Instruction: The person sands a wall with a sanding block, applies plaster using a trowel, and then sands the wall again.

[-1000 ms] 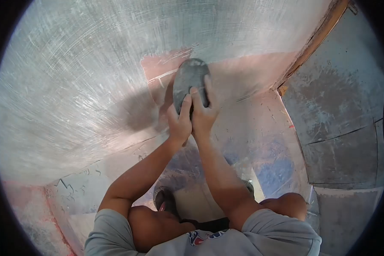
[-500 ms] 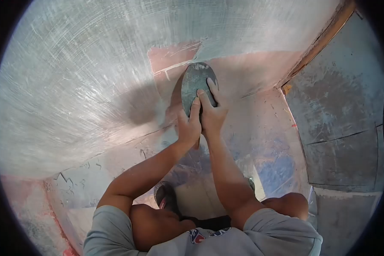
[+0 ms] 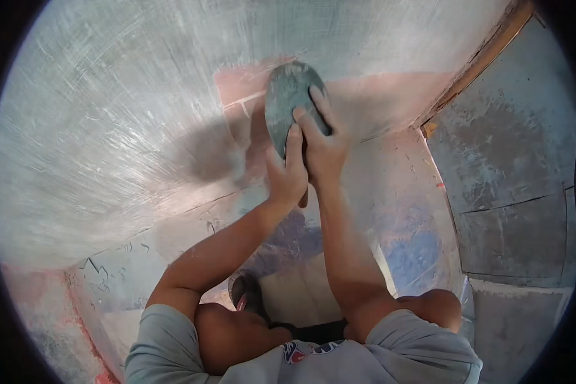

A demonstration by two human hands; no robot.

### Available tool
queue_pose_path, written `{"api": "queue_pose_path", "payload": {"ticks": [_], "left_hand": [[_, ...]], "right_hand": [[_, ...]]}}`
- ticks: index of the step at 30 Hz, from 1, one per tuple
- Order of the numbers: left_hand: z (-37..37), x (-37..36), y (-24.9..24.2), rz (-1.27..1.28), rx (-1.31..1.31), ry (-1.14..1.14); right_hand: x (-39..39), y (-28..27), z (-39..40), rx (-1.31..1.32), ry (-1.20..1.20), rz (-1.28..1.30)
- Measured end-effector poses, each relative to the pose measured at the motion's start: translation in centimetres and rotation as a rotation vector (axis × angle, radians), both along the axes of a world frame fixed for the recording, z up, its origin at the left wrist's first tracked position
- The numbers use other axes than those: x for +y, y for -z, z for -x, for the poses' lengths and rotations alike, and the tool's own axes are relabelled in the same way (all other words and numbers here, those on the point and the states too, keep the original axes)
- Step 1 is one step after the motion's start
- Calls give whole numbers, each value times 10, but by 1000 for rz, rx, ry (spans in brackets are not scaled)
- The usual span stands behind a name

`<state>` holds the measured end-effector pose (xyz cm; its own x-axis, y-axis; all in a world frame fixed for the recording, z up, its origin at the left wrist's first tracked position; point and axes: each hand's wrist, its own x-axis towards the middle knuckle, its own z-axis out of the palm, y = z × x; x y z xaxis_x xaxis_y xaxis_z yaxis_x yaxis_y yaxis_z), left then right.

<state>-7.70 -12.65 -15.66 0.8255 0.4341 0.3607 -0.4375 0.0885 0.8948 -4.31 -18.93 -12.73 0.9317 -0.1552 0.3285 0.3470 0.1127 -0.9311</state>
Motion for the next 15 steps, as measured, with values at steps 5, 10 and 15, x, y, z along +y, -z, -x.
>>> {"api": "queue_pose_path", "payload": {"ticks": [5,10,15], "left_hand": [[6,-3,28,43,91,17],[6,0,-9,-70,-91,-31],[0,2,-25,-7,58,2]], "right_hand": [[-4,30,0,-63,20,74],[3,15,-3,-159,104,86],[4,-21,-4,-79,28,-2]]}}
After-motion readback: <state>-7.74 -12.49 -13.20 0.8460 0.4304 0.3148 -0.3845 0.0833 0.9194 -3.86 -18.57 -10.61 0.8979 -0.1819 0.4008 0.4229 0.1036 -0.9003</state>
